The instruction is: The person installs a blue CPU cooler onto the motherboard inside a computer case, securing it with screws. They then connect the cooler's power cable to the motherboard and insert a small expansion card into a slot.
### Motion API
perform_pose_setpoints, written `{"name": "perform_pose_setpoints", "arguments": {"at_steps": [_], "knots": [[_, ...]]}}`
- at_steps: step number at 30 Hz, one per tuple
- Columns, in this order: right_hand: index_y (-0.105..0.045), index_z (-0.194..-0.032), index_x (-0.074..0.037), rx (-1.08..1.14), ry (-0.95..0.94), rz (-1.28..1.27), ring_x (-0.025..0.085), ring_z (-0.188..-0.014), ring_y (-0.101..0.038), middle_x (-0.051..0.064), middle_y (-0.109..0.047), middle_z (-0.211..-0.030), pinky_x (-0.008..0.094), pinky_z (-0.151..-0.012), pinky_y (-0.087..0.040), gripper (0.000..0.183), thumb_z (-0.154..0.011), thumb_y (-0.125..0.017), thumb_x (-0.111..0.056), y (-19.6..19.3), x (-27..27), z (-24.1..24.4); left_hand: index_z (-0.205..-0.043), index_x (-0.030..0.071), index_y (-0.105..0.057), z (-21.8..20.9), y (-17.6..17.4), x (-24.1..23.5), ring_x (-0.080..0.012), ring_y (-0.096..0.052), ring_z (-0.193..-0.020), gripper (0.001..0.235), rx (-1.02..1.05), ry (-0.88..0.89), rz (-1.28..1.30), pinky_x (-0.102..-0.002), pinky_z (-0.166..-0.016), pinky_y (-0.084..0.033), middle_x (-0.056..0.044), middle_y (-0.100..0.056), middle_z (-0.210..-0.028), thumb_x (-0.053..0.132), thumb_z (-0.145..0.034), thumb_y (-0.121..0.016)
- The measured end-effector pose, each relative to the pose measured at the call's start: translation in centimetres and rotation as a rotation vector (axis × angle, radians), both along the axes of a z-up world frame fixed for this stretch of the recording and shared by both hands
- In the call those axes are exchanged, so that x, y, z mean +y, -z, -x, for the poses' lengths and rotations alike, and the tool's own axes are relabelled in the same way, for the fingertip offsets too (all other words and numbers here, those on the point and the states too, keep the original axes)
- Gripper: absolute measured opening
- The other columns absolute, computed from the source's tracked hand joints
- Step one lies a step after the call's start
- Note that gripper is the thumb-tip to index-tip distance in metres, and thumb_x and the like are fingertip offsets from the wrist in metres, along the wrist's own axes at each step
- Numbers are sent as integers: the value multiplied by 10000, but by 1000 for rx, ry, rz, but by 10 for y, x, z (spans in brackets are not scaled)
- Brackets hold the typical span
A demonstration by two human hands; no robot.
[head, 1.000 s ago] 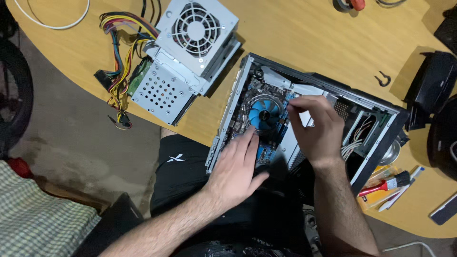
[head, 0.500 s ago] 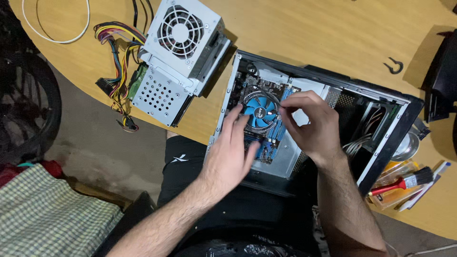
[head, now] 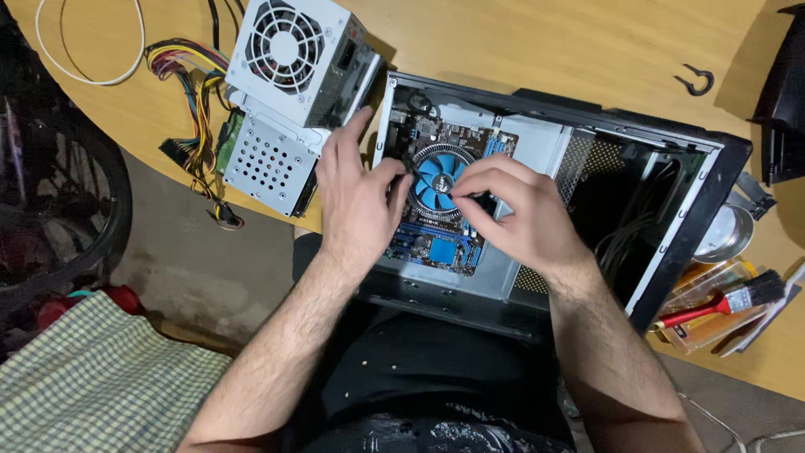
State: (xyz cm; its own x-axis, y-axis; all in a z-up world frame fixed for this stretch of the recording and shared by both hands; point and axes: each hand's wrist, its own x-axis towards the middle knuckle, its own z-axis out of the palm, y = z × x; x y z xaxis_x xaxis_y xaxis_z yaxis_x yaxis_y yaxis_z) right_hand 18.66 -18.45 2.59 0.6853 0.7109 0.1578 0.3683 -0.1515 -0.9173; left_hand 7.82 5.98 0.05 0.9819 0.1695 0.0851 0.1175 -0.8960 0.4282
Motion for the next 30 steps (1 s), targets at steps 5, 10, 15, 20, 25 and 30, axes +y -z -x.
{"name": "perform_pose_setpoints", "arguments": {"at_steps": [5, 10, 15, 20, 25, 30], "knots": [[-866, -1209, -15, 27, -6, 41, 354, -1050, -859, 183, -868, -1190, 488, -918, -709, 216, -1073, -822, 148, -3, 3, -3, -1005, 101, -879, 1, 2, 1, -449, -539, -1574, 146, 1, 22, -117, -707, -1173, -544, -150, -509, -1751, 192, -1006, -993], [-862, -1232, -29, -27, 12, 43, 331, -1083, -855, 144, -860, -1210, 459, -939, -715, 225, -1108, -807, 150, 1, 3, -3, -1020, 110, -878, -2, -7, 1, -418, -616, -1502, 164, 39, 59, -233, -652, -1144, -541, -157, -570, -1679, 202, -948, -993], [-874, -1203, -21, -88, 9, 54, 333, -1050, -861, 156, -859, -1179, 469, -922, -730, 231, -1065, -850, 162, 4, 6, -1, -1041, 171, -959, -10, -16, 8, -466, -669, -1544, 68, 205, 69, -61, -744, -1207, -550, -221, -587, -1720, 198, -1011, -1013], [-867, -1220, -52, -113, 4, 80, 328, -1067, -866, 123, -855, -1195, 473, -932, -727, 230, -1082, -857, 132, 11, 5, -1, -1022, 148, -923, -9, -12, 4, -376, -736, -1413, 122, 98, 63, -162, -606, -1109, -574, -128, -590, -1640, 212, -991, -1023], [-870, -1221, 0, -114, 5, 79, 355, -1052, -872, 187, -855, -1176, 487, -944, -744, 214, -1079, -847, 158, 9, 8, -1, -1035, 167, -934, -3, -19, 1, -395, -752, -1428, 145, 138, 46, -224, -631, -1102, -596, -137, -575, -1664, 243, -978, -1043], [-888, -1244, -63, -278, 99, 80, 334, -1033, -867, 96, -846, -1206, 500, -911, -745, 225, -1121, -840, 118, 31, 10, 5, -1067, 146, -911, 9, -14, -2, -417, -747, -1414, 164, -3, 26, -295, -616, -1137, -551, -143, -569, -1689, 164, -969, -1040]]}}
